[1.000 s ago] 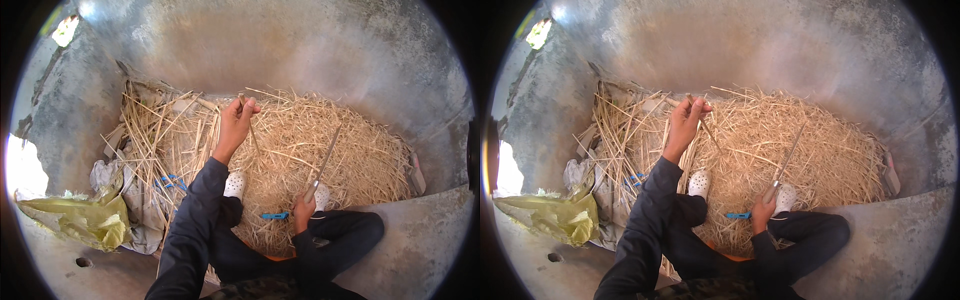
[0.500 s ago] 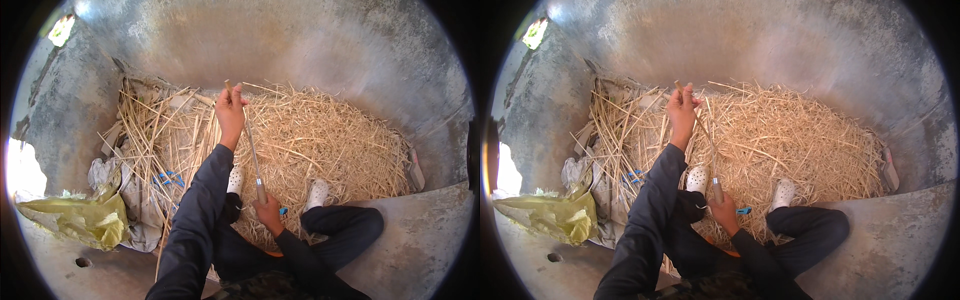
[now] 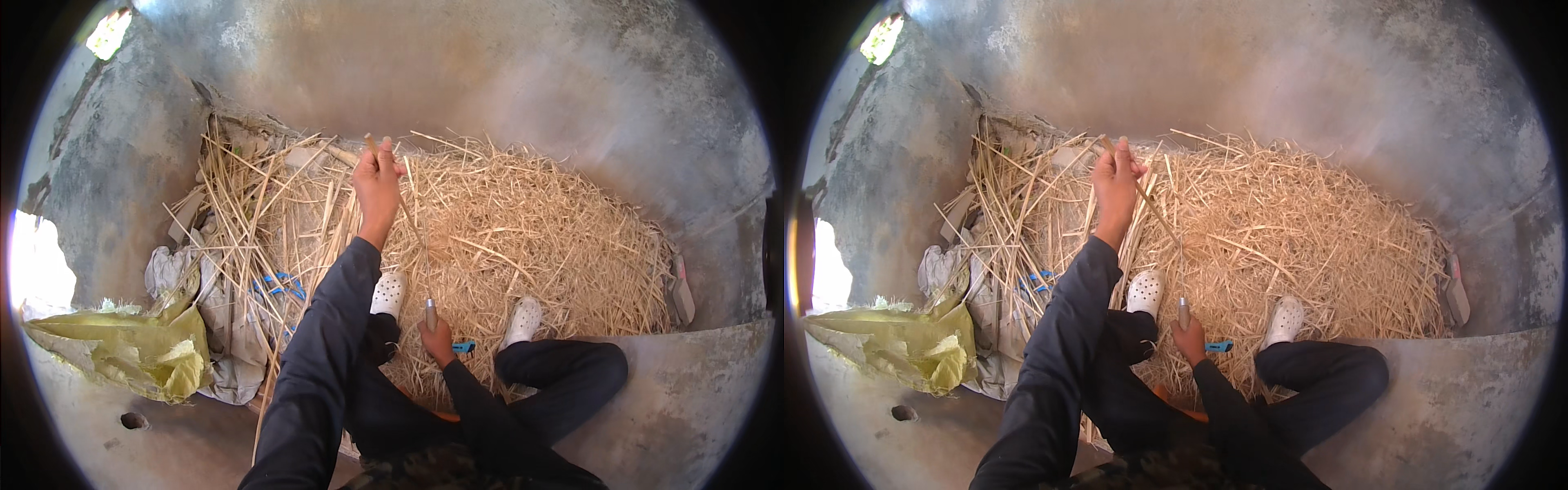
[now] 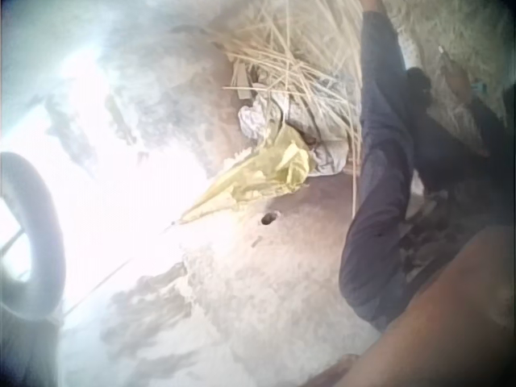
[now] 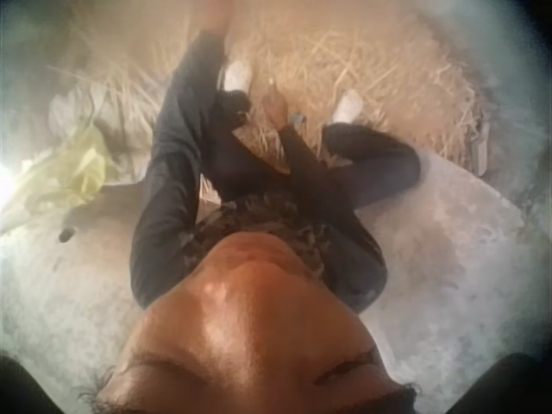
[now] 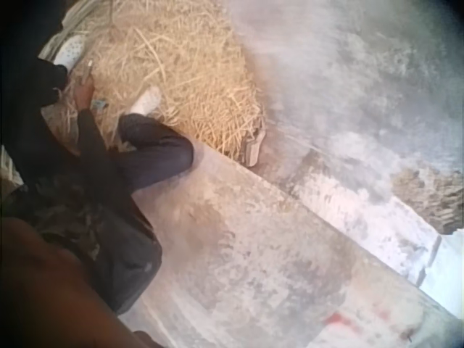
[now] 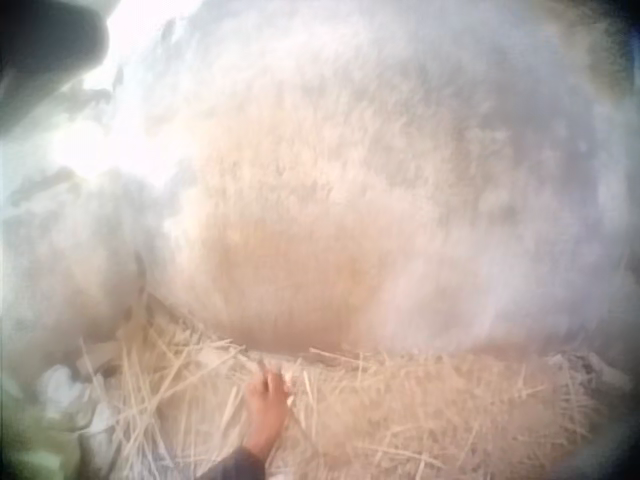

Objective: The person sits on a straw-covered floor and uses a knife to strip bark and trim small branches from a long, thin stick. They hold the stick with one hand and scrape along its length with the knife in the other, discarding the trimmings onto the floor.

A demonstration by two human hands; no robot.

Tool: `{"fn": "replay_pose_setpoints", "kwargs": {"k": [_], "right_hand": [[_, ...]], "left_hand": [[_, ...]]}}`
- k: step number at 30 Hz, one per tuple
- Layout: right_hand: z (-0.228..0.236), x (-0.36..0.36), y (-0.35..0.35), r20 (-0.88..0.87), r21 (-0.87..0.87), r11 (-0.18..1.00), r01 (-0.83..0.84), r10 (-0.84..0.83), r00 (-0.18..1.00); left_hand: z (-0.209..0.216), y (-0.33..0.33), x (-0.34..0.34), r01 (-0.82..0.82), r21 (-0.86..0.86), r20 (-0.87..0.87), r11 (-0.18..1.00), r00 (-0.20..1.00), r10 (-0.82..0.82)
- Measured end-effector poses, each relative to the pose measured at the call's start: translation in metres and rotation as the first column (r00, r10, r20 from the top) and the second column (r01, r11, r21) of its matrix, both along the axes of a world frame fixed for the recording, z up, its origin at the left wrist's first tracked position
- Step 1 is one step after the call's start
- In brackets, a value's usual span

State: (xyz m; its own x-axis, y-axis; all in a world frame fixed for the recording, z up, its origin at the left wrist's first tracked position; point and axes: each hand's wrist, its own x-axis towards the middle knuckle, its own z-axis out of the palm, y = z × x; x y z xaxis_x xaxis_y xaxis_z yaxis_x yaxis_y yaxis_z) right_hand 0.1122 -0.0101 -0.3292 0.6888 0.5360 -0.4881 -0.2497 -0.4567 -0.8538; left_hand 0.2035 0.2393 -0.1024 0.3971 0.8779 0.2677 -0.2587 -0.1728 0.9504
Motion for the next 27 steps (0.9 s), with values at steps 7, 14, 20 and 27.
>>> {"fn": "replay_pose_setpoints", "kwargs": {"k": [7, 14, 20, 27], "right_hand": [[0.015, 0.018, 0.012, -0.852, 0.262, 0.914, 0.310, 0.069, 0.518], [0.051, 0.005, 0.021, -0.255, 0.202, 0.970, 0.132, -0.078, 0.964], [-0.018, -0.006, 0.010, 0.231, 0.113, 0.994, -0.008, -0.018, 0.973], [-0.074, 0.023, -0.037, -0.585, -0.103, 0.985, 0.138, -0.173, 0.792]], "left_hand": [[-0.008, -0.016, 0.016, 0.196, -0.092, 0.079, 0.976, 0.979, -0.189], [-0.014, -0.011, 0.014, 0.156, -0.072, 0.108, 0.985, 0.983, -0.148], [-0.011, -0.016, 0.011, 0.129, -0.133, 0.207, 0.983, 0.973, -0.100], [-0.009, -0.019, 0.009, 0.181, -0.148, 0.246, 0.972, 0.959, -0.141]]}}
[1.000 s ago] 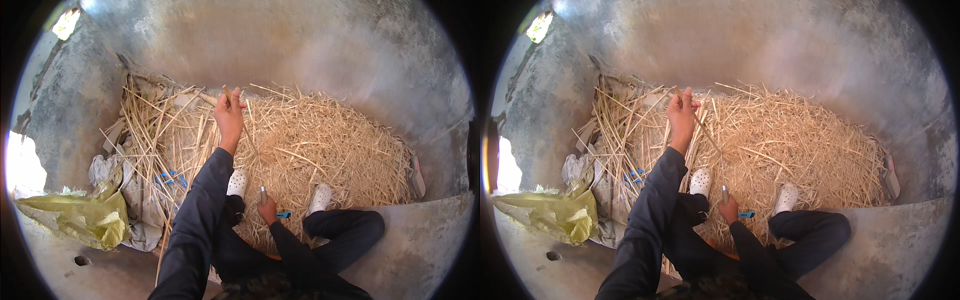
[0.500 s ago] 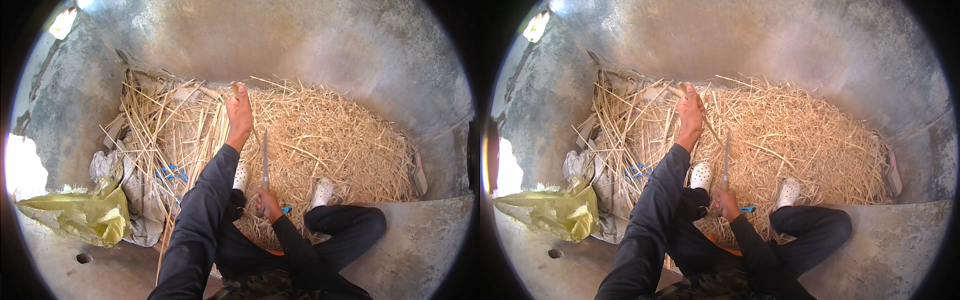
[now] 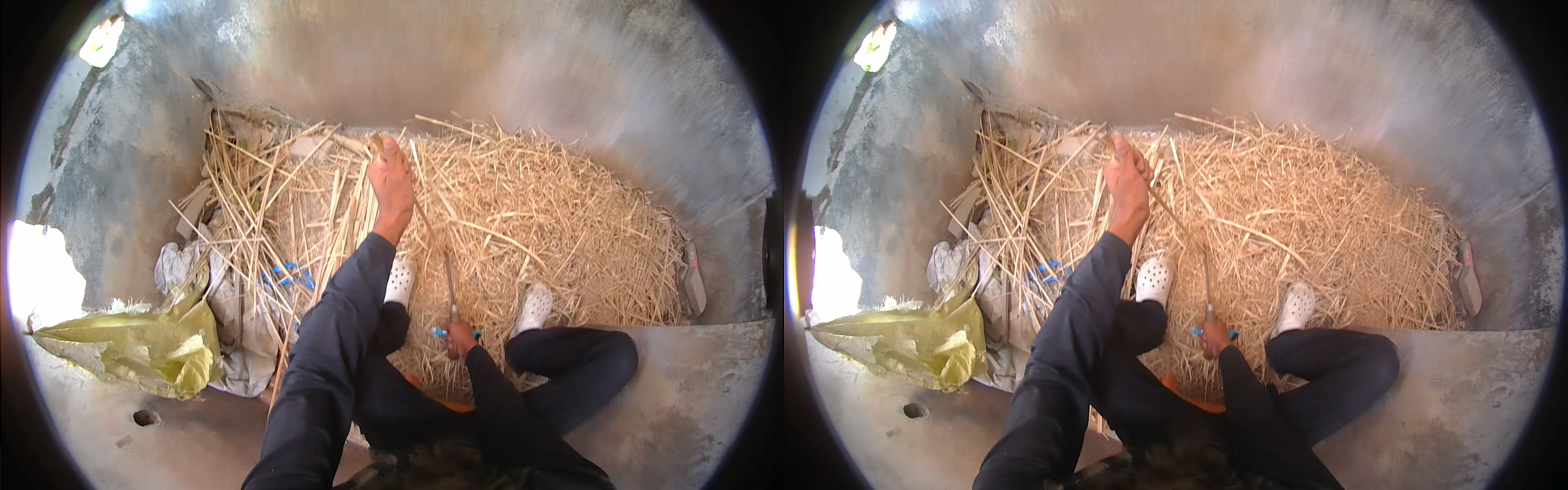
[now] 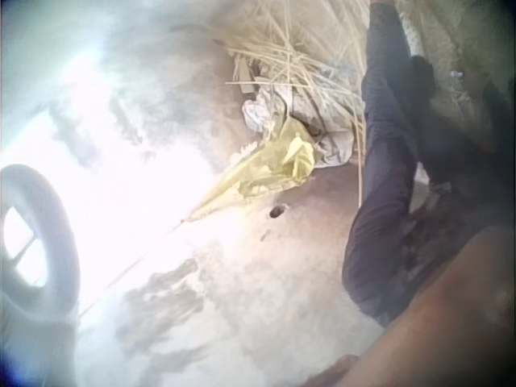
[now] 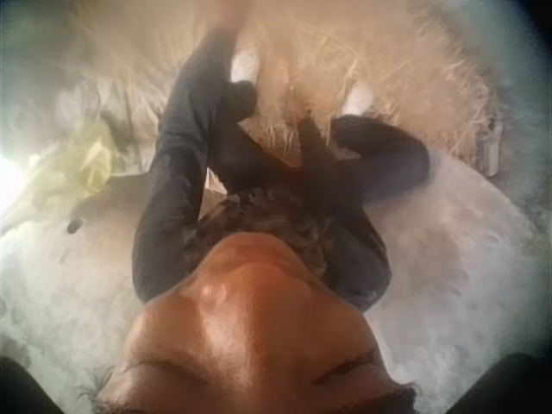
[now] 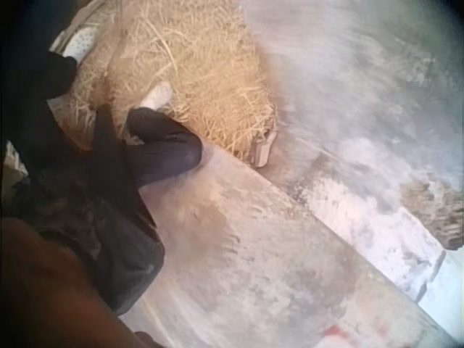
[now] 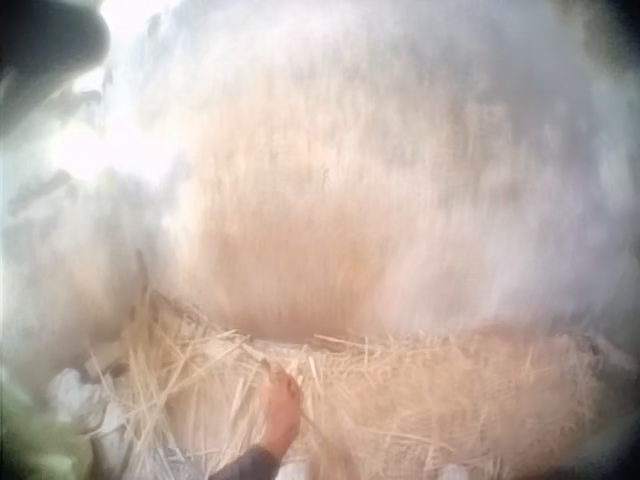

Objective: The person sits on a straw-covered floor and uses a knife to strip bark and trim small branches from a long, thin stick. They hold the stick with one hand and scrape along its length with the knife in the other, discarding the trimmings onto the floor.

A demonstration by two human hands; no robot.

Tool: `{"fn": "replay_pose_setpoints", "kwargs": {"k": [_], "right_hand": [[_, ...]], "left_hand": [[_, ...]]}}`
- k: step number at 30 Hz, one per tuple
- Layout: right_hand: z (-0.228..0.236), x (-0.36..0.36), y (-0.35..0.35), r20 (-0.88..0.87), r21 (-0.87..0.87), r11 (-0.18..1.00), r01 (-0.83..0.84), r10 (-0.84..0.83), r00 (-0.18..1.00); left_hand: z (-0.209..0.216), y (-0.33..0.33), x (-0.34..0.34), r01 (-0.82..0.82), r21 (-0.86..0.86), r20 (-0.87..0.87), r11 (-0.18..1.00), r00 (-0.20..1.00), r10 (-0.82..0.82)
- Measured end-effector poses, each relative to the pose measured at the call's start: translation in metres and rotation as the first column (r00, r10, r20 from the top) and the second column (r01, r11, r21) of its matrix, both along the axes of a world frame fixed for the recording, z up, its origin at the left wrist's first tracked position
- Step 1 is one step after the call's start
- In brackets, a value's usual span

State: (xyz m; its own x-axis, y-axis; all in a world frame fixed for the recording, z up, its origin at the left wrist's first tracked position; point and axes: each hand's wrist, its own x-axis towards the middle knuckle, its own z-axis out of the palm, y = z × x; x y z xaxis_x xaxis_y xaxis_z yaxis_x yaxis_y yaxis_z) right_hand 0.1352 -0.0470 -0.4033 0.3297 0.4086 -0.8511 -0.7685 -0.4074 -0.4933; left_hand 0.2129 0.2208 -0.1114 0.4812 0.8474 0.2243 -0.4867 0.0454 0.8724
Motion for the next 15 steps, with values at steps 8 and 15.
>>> {"fn": "replay_pose_setpoints", "kwargs": {"k": [8, 15], "right_hand": [[0.101, -0.037, 0.039, 0.527, 0.227, 0.969, -0.096, -0.039, 0.849], [0.031, -0.034, 0.048, 0.471, -0.005, 0.999, -0.052, 0.049, 0.881]], "left_hand": [[-0.006, 0.016, -0.006, -0.011, -0.015, 0.030, 1.000, 0.999, 0.011], [-0.009, 0.014, -0.005, -0.106, 0.050, -0.025, 0.993, 0.994, 0.107]]}}
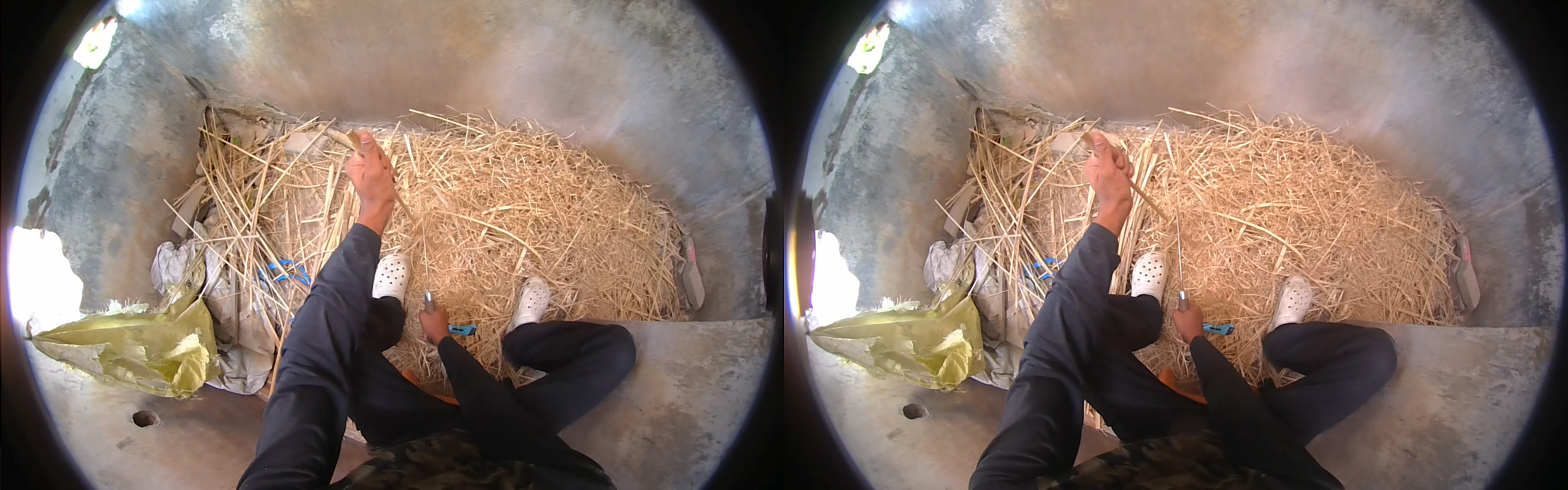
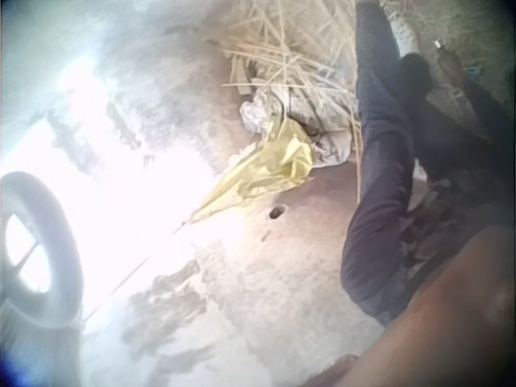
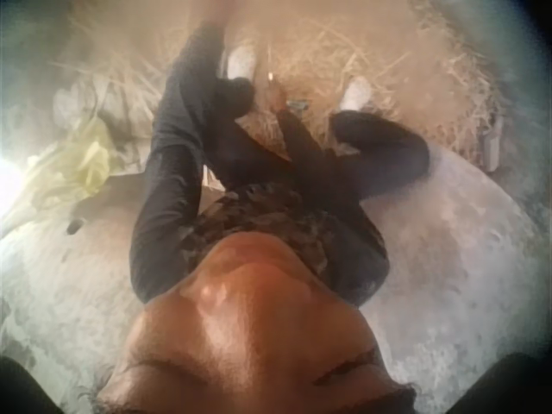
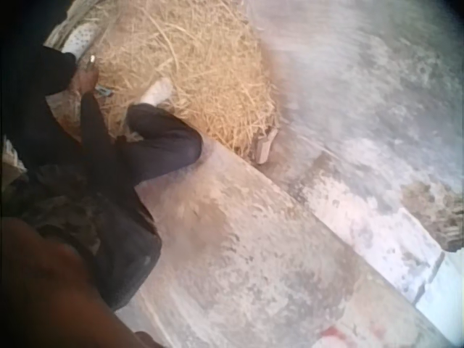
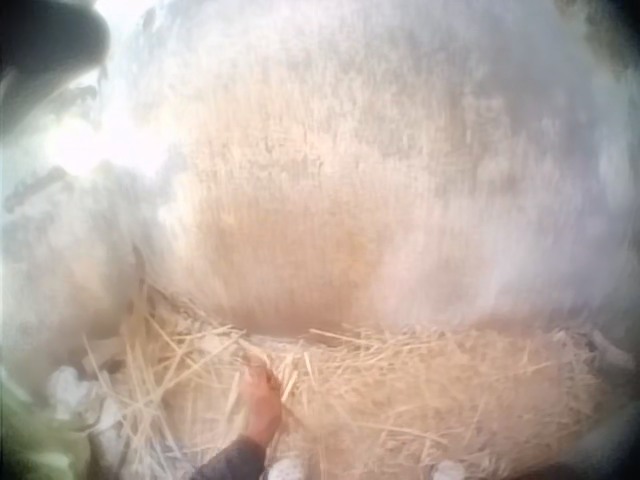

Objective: The person sits on a straw-covered floor and uses a knife to strip bark and trim small branches from a long, thin stick. They hold the stick with one hand and scrape along its length with the knife in the other, discarding the trimmings onto the floor.

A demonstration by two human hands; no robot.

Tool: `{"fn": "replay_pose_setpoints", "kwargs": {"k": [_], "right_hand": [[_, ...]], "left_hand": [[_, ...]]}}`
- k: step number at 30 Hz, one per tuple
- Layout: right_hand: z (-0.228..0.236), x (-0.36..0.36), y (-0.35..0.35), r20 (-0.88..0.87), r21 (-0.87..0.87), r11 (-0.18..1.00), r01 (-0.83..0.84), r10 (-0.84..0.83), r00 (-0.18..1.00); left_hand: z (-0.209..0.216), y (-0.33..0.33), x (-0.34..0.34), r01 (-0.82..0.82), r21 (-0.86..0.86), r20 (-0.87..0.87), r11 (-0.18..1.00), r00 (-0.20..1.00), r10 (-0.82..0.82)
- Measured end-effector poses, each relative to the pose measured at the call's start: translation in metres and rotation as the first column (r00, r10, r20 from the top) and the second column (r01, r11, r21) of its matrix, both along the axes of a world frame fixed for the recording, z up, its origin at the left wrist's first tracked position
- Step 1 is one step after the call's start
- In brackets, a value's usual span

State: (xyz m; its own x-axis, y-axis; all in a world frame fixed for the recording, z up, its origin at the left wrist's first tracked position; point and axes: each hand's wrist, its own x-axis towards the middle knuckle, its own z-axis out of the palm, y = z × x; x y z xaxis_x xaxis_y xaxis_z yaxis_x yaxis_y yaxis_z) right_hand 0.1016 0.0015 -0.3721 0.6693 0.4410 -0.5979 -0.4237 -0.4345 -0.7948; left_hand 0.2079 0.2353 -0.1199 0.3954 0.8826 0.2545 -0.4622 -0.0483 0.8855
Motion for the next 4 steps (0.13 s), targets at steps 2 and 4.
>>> {"fn": "replay_pose_setpoints", "kwargs": {"k": [2, 4], "right_hand": [[0.019, 0.003, 0.002, -0.116, -0.005, 1.000, -0.007, 0.006, 0.993], [0.026, 0.001, -0.005, -0.217, 0.000, 0.999, -0.051, 0.049, 0.975]], "left_hand": [[0.003, 0.014, -0.005, -0.036, -0.076, 0.031, 0.996, 0.999, 0.038], [0.001, 0.029, -0.010, -0.043, -0.148, 0.074, 0.988, 0.996, 0.055]]}}
